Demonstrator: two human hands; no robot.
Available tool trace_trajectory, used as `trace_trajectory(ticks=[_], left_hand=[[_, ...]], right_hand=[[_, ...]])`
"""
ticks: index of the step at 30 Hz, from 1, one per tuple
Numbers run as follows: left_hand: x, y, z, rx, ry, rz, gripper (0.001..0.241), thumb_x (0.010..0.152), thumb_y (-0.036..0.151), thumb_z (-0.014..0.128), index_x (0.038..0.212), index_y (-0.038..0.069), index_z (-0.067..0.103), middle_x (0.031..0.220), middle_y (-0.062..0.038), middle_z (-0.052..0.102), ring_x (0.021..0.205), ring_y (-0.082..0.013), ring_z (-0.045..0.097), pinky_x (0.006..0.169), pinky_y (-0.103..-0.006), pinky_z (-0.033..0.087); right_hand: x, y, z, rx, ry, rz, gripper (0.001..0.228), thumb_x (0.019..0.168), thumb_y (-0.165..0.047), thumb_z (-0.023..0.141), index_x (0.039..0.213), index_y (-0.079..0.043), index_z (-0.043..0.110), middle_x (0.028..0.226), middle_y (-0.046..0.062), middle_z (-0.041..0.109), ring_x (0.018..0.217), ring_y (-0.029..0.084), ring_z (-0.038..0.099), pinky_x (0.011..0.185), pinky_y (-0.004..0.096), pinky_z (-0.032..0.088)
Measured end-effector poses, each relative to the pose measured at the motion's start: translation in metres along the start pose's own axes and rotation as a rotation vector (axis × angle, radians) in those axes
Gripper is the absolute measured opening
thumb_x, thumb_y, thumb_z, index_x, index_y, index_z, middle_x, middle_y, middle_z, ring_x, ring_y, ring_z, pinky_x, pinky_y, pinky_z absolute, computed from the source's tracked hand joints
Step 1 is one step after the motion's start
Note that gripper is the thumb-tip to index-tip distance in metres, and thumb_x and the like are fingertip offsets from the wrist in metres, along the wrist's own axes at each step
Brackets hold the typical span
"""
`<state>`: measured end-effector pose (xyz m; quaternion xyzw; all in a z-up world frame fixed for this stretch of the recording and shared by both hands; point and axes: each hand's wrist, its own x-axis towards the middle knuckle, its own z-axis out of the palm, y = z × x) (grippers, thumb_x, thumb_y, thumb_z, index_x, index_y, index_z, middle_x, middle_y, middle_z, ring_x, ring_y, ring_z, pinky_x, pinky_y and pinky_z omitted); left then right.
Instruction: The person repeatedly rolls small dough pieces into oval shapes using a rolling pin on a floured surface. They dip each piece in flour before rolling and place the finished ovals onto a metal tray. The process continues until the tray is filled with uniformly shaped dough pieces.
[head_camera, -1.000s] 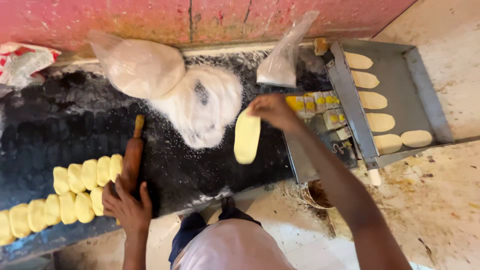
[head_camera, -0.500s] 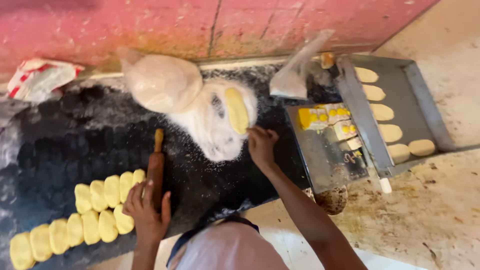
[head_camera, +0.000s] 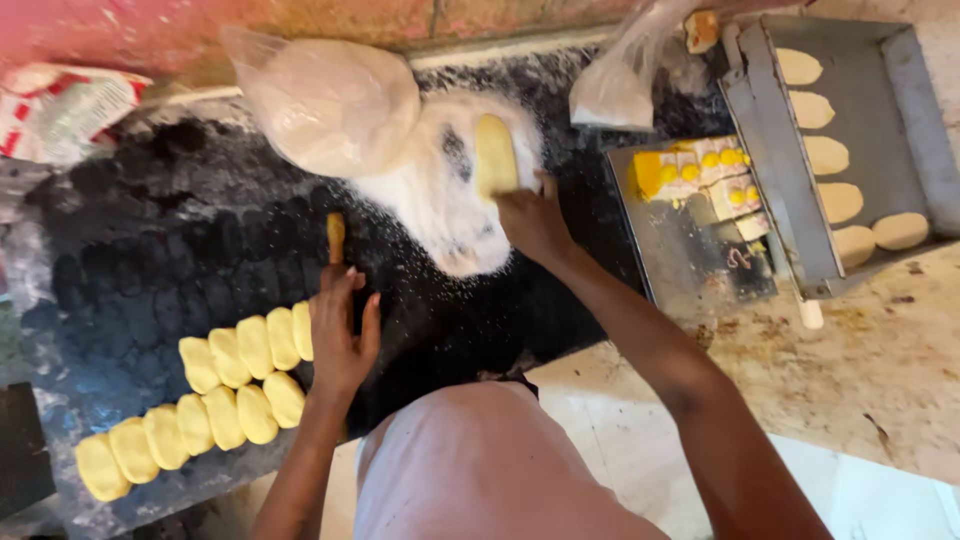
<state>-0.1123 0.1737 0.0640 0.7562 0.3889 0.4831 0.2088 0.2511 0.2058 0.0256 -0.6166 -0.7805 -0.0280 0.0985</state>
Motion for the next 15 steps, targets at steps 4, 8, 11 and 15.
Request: trace_trajectory(ticks=[4,8,11,15], left_hand=[[0.005,0.016,0.009,-0.18,-0.042,-0.17,0.049,0.099,0.002,0.068,0.144,-0.001,0.048,0.121,-0.018,0.06,0.103,-0.0269,0.064,0.092,-0.0365,0.052],[0.011,0.01,0.049,-0.422,0.009,-0.393,0.048,0.103,0.01,0.07,0.145,0.0,0.051,0.124,-0.014,0.063,0.106,-0.0207,0.064,0.094,-0.0328,0.052],[0.029,-0.006,0.08,-0.684,0.026,-0.565,0.047,0.106,0.019,0.07,0.146,0.001,0.053,0.128,-0.011,0.063,0.114,-0.0184,0.062,0.102,-0.0318,0.05],[0.073,0.005,0.112,-0.944,0.006,-0.761,0.058,0.105,0.029,0.066,0.153,0.004,0.044,0.142,-0.005,0.059,0.127,-0.0126,0.059,0.105,-0.0286,0.049]], right_hand=[[0.057,0.01,-0.045,0.237,-0.031,0.215,0.021,0.1,-0.016,0.063,0.116,-0.014,0.077,0.079,0.017,0.071,0.073,0.028,0.067,0.078,0.045,0.056],[0.097,0.017,-0.106,0.549,0.135,-0.083,0.025,0.102,-0.007,0.061,0.127,-0.005,0.064,0.117,0.016,0.073,0.091,0.021,0.071,0.078,0.035,0.059],[0.094,0.009,-0.155,0.693,0.02,0.052,0.025,0.102,-0.008,0.063,0.125,-0.005,0.058,0.12,0.014,0.074,0.095,0.018,0.072,0.079,0.033,0.058],[0.073,0.003,-0.206,1.163,-0.047,0.281,0.019,0.104,-0.008,0.063,0.122,-0.006,0.057,0.112,0.013,0.073,0.1,0.013,0.07,0.087,0.03,0.06]])
